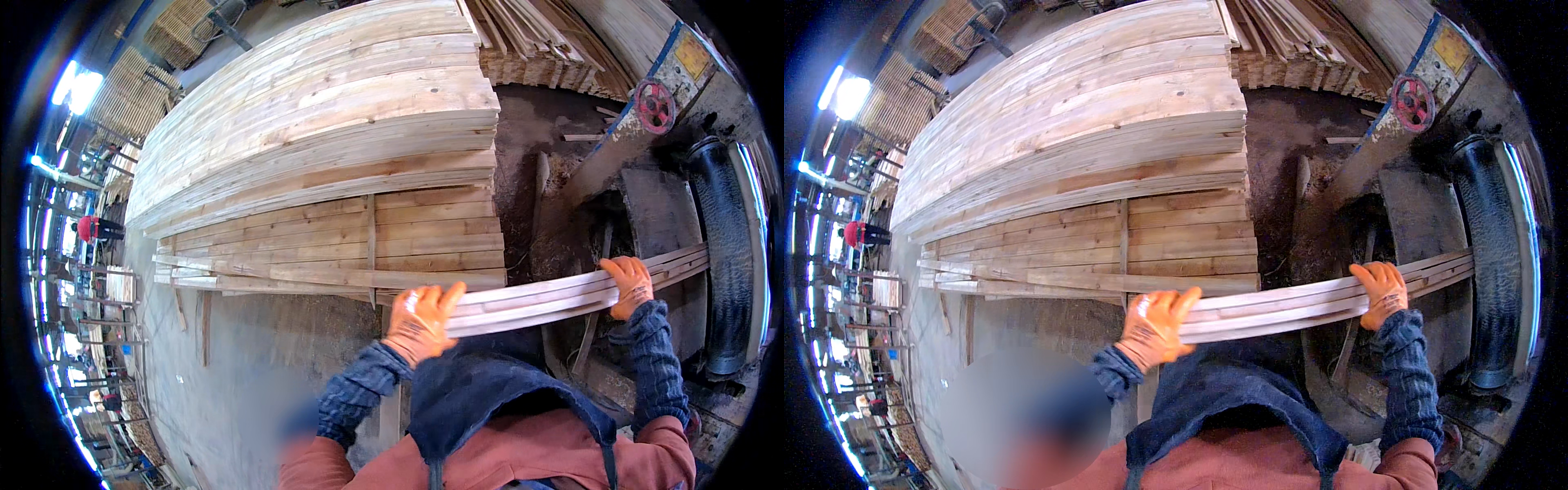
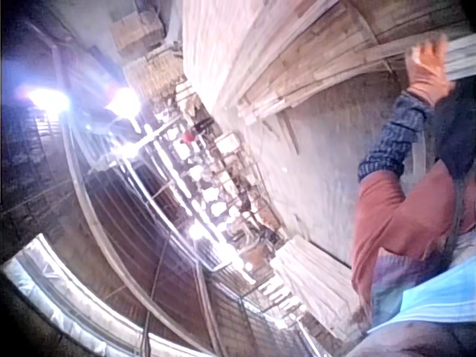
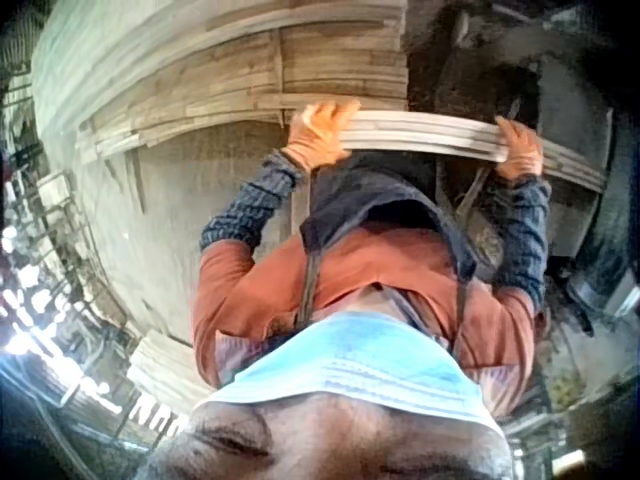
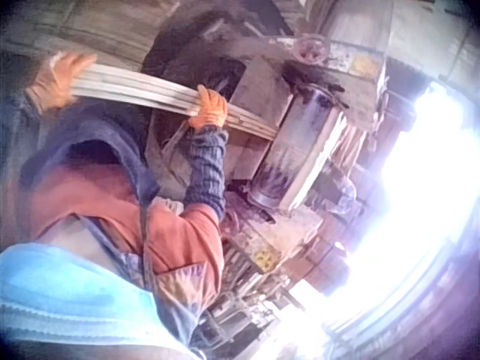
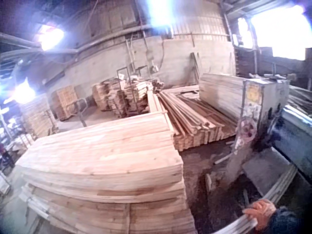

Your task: The person picks up wooden planks from a stack, turns them over, and feeds them into an industrial wood processing machine one at a time.

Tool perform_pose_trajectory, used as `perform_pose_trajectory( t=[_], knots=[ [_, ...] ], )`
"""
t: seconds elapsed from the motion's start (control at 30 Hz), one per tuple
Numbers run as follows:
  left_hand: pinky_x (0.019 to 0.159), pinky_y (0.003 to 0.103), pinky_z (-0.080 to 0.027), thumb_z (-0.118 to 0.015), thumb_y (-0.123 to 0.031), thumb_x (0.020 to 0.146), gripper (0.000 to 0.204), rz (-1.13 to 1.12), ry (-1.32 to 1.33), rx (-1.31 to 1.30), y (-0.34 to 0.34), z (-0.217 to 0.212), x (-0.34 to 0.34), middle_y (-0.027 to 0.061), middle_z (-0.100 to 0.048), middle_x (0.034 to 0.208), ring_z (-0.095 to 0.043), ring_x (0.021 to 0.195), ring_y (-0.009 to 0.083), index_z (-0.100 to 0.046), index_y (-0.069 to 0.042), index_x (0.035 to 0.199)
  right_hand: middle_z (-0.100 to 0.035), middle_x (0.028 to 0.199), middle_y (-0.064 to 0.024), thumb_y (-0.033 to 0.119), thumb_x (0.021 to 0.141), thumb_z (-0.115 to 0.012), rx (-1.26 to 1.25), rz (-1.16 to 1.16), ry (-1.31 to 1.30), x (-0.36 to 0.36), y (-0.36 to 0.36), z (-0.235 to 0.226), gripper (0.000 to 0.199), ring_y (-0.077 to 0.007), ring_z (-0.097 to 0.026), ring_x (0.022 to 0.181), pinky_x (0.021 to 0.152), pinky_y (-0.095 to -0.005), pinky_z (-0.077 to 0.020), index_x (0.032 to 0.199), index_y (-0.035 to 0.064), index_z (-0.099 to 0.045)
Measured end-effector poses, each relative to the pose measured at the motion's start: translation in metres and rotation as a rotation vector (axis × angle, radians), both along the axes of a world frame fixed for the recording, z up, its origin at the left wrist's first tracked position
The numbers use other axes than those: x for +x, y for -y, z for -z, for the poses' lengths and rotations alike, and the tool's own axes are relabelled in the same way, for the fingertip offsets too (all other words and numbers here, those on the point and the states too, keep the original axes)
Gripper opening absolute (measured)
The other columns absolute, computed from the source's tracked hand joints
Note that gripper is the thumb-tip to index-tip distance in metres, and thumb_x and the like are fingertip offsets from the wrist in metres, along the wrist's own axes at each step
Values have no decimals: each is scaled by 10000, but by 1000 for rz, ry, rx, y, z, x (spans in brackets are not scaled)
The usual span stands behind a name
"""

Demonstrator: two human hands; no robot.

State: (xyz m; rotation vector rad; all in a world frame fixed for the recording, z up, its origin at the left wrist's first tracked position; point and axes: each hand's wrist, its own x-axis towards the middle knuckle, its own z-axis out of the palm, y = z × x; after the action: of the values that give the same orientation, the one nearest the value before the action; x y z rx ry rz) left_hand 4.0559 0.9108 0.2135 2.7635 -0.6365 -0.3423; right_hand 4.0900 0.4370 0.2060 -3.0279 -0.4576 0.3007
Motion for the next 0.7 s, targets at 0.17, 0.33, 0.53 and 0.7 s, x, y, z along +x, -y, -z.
perform_pose_trajectory(
  t=[0.17,0.33,0.53,0.7],
  knots=[
    [948,500,-522,-862,-404,678,935,115,-42,-291,55,5,8,190,-667,1146,-667,1072,385,-499,-80,1477,-754,1176,-183,142,801,-748,453,245,-220,30,13,-22,542,-347,-728,1097,989,-464,-565,1322,29,-652],
    [928,389,-577,-756,-219,879,576,-50,-481,-986,61,34,55,206,-757,1101,-740,1033,340,-588,-9,1388,-685,1360,-179,183,906,-716,604,170,-280,79,-65,-28,574,-306,-652,1285,1104,-449,-503,1448,52,-581],
    [990,320,-535,-739,-171,978,481,-561,-715,-1215,-24,158,87,108,-725,1215,-670,1143,183,-587,-29,1411,-547,1520,-227,275,954,-736,879,308,-523,181,-129,80,719,-344,-512,1433,1195,-486,-412,1561,33,-436],
    [1086,432,-483,-645,-375,1037,534,-1047,-925,-1433,-164,274,113,125,-629,1439,-616,1290,260,-542,-105,1486,-386,1636,-252,371,918,-794,793,567,-497,309,-177,216,925,-358,-386,1516,1244,-444,-341,1592,-58,-327]
  ],
)
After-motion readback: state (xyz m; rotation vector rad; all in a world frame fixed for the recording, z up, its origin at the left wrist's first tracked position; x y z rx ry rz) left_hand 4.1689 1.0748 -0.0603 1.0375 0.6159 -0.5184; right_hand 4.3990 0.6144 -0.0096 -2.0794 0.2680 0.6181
